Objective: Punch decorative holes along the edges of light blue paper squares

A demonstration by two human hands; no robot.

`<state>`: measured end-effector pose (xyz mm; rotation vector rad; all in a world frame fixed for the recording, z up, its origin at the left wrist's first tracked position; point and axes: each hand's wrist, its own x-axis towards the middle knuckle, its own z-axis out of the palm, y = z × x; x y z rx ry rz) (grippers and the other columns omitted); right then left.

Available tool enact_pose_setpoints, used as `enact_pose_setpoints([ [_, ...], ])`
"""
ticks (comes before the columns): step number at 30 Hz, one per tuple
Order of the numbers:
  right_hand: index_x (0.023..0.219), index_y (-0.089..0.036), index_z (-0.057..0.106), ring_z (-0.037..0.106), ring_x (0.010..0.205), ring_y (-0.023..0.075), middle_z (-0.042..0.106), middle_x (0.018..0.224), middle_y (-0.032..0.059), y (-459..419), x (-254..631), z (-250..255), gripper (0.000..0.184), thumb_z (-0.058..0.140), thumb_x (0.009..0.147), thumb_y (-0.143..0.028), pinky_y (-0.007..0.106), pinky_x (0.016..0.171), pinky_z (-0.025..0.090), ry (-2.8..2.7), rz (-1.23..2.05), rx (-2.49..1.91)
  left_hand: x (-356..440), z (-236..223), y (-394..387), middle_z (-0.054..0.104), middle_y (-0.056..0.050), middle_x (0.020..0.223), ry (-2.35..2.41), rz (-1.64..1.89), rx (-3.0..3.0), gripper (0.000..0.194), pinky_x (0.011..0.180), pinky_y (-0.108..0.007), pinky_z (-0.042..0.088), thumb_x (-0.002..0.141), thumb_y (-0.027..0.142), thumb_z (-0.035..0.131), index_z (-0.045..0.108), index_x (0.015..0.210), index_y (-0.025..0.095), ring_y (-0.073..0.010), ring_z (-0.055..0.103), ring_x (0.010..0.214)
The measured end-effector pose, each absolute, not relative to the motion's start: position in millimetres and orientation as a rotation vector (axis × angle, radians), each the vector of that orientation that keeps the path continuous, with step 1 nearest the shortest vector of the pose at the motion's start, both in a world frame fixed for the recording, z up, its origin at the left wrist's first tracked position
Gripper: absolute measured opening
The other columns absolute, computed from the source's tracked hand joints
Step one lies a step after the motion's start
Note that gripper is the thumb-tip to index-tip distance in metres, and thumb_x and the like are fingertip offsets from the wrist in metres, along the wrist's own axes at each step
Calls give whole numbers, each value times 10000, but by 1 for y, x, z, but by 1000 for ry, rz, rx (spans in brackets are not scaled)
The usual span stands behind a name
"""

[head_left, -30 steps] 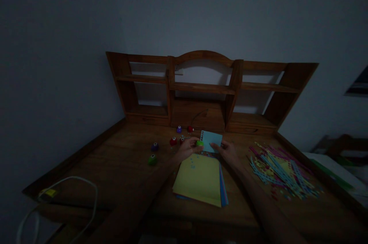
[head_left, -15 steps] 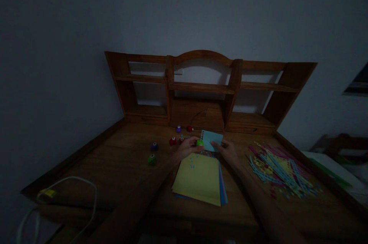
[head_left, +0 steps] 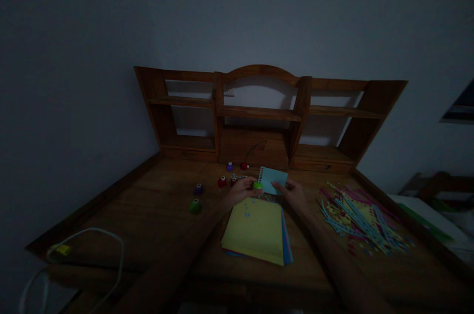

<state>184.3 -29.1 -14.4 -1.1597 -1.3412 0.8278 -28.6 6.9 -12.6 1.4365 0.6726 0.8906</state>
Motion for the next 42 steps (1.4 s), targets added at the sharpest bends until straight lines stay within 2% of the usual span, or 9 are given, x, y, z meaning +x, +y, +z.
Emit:
enact_pose_setpoints([
  [6, 888, -137, 729, 670, 743, 255, 736, 875, 98, -31, 184, -12, 489, 718, 665, -572, 353, 668, 529, -1340, 814, -1190, -29, -17, 8, 680, -70, 944, 659, 884, 1445, 453, 724, -272, 468, 607, 338, 829, 617, 957, 141, -181, 642, 811],
  [13, 935, -142, 726, 674, 791, 277, 733, 925, 107, -31, 183, -12, 530, 727, 646, -586, 377, 687, 544, -1301, 863, -1182, -30, -16, 7, 690, -62, 922, 663, 873, 1461, 350, 725, -280, 477, 646, 303, 801, 623, 921, 180, -184, 642, 809],
  [20, 905, -138, 725, 677, 758, 270, 734, 900, 108, -27, 186, -16, 471, 737, 666, -543, 370, 681, 535, -1308, 842, -1172, -29, -15, 5, 682, -73, 903, 660, 860, 1426, 444, 699, -285, 488, 623, 340, 815, 606, 956, 133, -179, 643, 767],
  [26, 946, -133, 719, 679, 777, 263, 733, 915, 106, -25, 188, -19, 464, 733, 687, -518, 364, 699, 533, -1309, 828, -1171, -29, -17, 6, 683, -74, 939, 667, 874, 1456, 422, 739, -285, 483, 634, 315, 809, 607, 961, 141, -187, 636, 830],
  [36, 961, -133, 716, 677, 799, 261, 732, 929, 96, -25, 188, -19, 486, 741, 674, -525, 372, 729, 533, -1282, 840, -1157, -30, -16, 4, 674, -83, 955, 645, 841, 1452, 418, 720, -286, 475, 661, 315, 796, 600, 982, 132, -191, 637, 820],
  [42, 938, -129, 718, 672, 759, 250, 733, 899, 92, -25, 189, -20, 477, 729, 682, -531, 355, 691, 527, -1268, 820, -1165, -29, -23, 9, 671, -73, 961, 666, 836, 1453, 425, 717, -288, 481, 640, 315, 805, 604, 975, 149, -183, 641, 809],
])
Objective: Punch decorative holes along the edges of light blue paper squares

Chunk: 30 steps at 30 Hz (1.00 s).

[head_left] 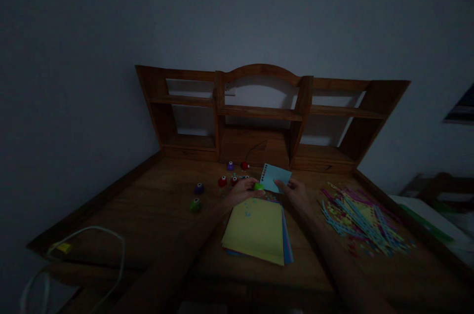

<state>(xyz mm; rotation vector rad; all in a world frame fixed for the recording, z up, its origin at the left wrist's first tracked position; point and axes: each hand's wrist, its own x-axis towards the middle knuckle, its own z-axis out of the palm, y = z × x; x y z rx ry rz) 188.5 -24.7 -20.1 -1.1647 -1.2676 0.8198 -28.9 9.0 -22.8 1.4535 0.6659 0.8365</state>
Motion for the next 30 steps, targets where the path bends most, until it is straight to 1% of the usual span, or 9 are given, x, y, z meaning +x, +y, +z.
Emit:
enact_pose_setpoints([
  [3, 911, -128, 723, 665, 734, 240, 734, 878, 87, -25, 189, -19, 487, 743, 656, -542, 335, 660, 521, -1255, 818, -1168, -29, -23, 9, 672, -65, 941, 676, 831, 1461, 414, 721, -289, 480, 638, 318, 806, 612, 969, 162, -180, 640, 806],
  [6, 931, -114, 715, 661, 734, 239, 732, 880, 94, -25, 190, -19, 499, 740, 667, -537, 334, 642, 521, -1228, 834, -1172, -29, -21, 7, 675, -64, 946, 671, 839, 1455, 417, 734, -290, 476, 629, 317, 812, 618, 966, 166, -184, 641, 826],
  [10, 938, -116, 714, 666, 745, 240, 730, 903, 102, -24, 191, -20, 468, 744, 680, -506, 340, 658, 527, -1229, 834, -1171, -30, -17, 3, 679, -64, 947, 668, 833, 1445, 409, 737, -290, 477, 631, 320, 813, 621, 958, 165, -187, 643, 830],
  [13, 970, -117, 708, 674, 760, 248, 730, 932, 110, -24, 191, -21, 486, 741, 680, -507, 356, 674, 536, -1195, 874, -1152, -29, -16, 2, 680, -63, 941, 669, 849, 1433, 414, 728, -286, 480, 624, 319, 818, 628, 958, 167, -185, 643, 820],
  [17, 1007, -128, 702, 682, 829, 265, 725, 987, 114, -23, 190, -21, 506, 745, 674, -506, 368, 717, 546, -1153, 893, -1120, -28, -19, 4, 682, -65, 939, 672, 847, 1425, 426, 723, -285, 482, 611, 326, 825, 632, 954, 161, -186, 644, 814],
  [24, 989, -140, 709, 691, 820, 269, 730, 972, 115, -22, 192, -20, 481, 772, 653, -478, 361, 714, 552, -1092, 900, -1118, -29, -23, 7, 681, -71, 943, 671, 864, 1467, 423, 727, -281, 480, 610, 334, 825, 640, 946, 156, -190, 647, 835],
  [30, 989, -127, 696, 694, 814, 262, 729, 971, 117, -19, 194, -25, 451, 763, 680, -449, 370, 725, 557, -1036, 930, -1094, -29, -24, 7, 682, -76, 971, 672, 869, 1442, 443, 729, -283, 483, 614, 332, 824, 641, 976, 155, -193, 646, 849],
])
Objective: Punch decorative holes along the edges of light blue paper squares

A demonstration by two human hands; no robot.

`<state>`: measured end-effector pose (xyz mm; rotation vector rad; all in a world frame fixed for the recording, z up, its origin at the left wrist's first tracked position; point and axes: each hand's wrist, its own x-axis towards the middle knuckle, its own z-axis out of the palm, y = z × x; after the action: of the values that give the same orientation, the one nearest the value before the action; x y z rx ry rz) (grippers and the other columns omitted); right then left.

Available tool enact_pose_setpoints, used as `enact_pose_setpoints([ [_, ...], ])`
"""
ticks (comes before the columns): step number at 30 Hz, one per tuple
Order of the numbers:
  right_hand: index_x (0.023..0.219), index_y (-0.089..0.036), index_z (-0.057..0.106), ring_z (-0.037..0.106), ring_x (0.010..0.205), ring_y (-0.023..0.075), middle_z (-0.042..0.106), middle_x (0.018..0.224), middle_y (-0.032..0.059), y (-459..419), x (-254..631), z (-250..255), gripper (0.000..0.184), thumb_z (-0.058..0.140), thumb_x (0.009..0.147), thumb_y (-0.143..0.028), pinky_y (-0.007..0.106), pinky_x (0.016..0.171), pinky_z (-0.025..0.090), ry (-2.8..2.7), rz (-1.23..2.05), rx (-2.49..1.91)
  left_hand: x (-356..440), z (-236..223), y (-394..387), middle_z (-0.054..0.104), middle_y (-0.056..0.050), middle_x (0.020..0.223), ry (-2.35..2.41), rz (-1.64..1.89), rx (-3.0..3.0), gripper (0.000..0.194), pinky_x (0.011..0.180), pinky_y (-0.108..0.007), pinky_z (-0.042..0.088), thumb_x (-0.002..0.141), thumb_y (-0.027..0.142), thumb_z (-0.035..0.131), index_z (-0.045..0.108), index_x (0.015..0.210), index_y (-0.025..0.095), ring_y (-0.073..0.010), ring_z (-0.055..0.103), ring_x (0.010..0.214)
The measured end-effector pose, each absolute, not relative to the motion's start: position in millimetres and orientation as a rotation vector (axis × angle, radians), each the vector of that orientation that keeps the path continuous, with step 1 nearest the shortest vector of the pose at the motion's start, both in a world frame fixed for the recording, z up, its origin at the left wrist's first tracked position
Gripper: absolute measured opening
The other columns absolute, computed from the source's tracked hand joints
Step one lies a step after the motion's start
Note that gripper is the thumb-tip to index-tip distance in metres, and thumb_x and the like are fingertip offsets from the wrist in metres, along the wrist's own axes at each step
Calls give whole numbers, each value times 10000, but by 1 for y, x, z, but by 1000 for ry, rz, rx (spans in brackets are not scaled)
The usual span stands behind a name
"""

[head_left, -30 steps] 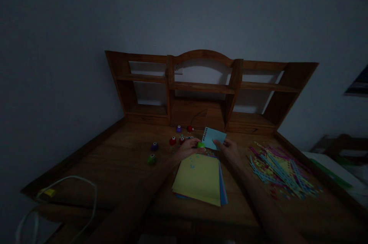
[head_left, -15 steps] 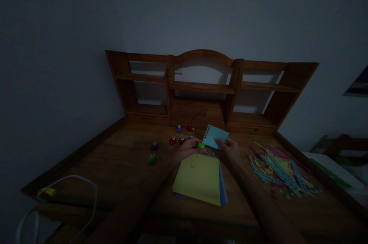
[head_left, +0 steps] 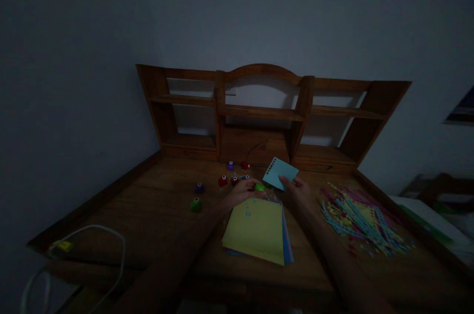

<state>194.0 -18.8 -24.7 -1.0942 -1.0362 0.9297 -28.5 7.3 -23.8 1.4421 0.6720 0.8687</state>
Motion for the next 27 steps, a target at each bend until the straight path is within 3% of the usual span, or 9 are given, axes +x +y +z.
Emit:
enact_pose_setpoints([
  [18, 934, -136, 715, 690, 820, 277, 728, 975, 118, -21, 193, -18, 413, 789, 659, -435, 403, 756, 559, -928, 939, -1024, -30, -14, 2, 660, -53, 896, 671, 917, 1445, 360, 661, -258, 481, 698, 375, 763, 644, 968, 168, -158, 629, 745],
  [23, 968, -149, 712, 690, 808, 267, 728, 978, 112, -24, 196, -17, 403, 777, 681, -425, 397, 739, 565, -885, 963, -994, -31, -13, 11, 652, -65, 990, 753, 1120, 1346, 380, 712, -286, 510, 713, 441, 733, 621, 964, 179, -162, 636, 763],
  [27, 950, -156, 712, 693, 813, 264, 732, 966, 100, -22, 195, -17, 389, 808, 650, -384, 398, 744, 568, -774, 1000, -927, -37, -17, 24, 651, -44, 893, 975, 1360, 1347, 378, 703, -280, 502, 740, 514, 670, 622, 896, 173, -171, 621, 764],
])
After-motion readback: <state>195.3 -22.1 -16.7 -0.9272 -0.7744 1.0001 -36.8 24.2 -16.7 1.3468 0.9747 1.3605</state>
